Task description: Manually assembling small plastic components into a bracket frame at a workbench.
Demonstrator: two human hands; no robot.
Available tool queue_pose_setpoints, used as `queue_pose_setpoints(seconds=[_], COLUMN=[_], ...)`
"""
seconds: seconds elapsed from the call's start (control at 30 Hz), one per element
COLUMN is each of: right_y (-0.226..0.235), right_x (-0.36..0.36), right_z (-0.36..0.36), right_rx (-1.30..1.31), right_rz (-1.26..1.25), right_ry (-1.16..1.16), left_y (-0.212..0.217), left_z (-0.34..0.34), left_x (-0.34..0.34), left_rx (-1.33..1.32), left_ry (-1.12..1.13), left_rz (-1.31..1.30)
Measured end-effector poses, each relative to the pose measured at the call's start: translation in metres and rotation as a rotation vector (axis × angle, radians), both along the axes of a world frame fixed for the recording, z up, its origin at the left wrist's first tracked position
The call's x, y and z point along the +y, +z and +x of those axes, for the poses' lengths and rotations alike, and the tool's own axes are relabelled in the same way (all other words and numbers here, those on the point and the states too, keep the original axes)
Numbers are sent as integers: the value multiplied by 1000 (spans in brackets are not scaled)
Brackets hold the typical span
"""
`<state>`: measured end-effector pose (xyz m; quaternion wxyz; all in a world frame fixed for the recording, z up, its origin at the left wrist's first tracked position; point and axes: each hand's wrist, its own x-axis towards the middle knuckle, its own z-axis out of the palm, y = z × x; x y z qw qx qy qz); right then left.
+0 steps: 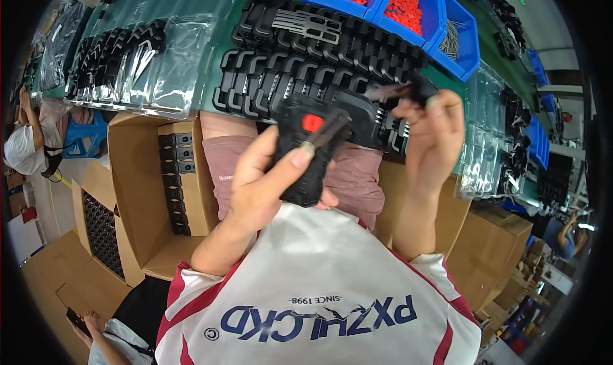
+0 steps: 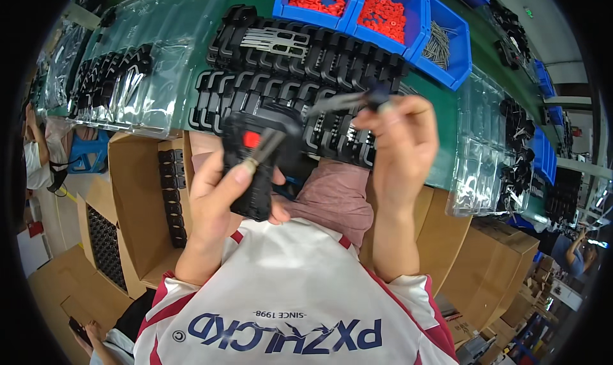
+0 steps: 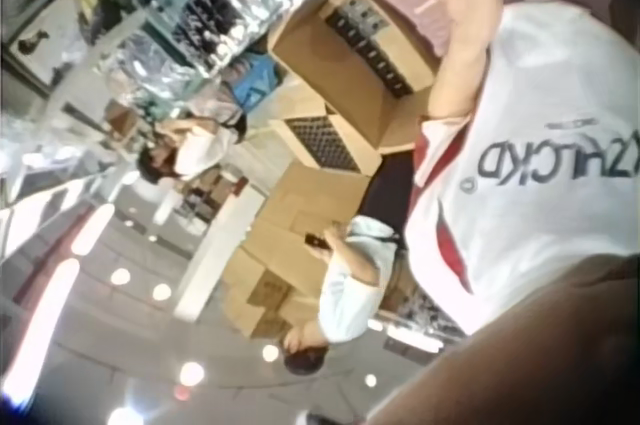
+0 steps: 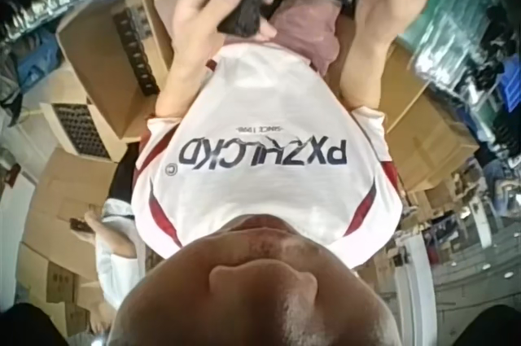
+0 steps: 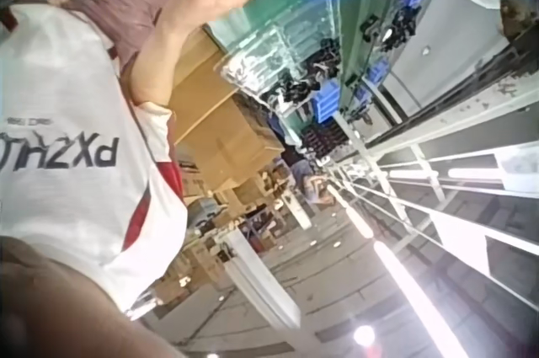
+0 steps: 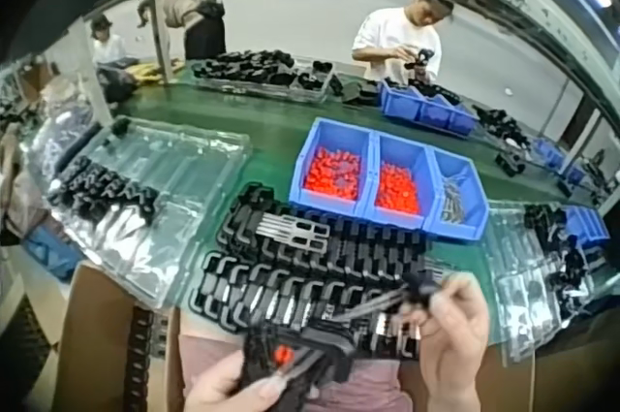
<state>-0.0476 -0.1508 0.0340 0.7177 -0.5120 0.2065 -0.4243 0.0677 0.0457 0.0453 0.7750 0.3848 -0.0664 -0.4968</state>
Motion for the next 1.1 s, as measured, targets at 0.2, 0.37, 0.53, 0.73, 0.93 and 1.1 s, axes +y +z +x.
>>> queue_pose_setpoints(seconds=[0.2,0.37,0.53,0.73,0.93,1.1], right_y=[15,16,20,23,21,17], right_x=[-1,7,9,9,11,10], right_z=[12,13,12,11,11,11], right_rx=[-55,139,231,285,321,330], right_rz=[300,190,15,-29,-48,34], right_ry=[311,518,572,583,582,614], left_y=[-19,-23,-20,-21,-20,-23], left_z=[1,-1,1,-2,-6,-9], left_x=[-2,1,0,-1,-5,-5], left_rx=[-128,-119,-120,-69,-203,-268], left_ry=[-362,-467,-484,-460,-440,-432], left_rz=[-17,-22,-42,-50,70,141])
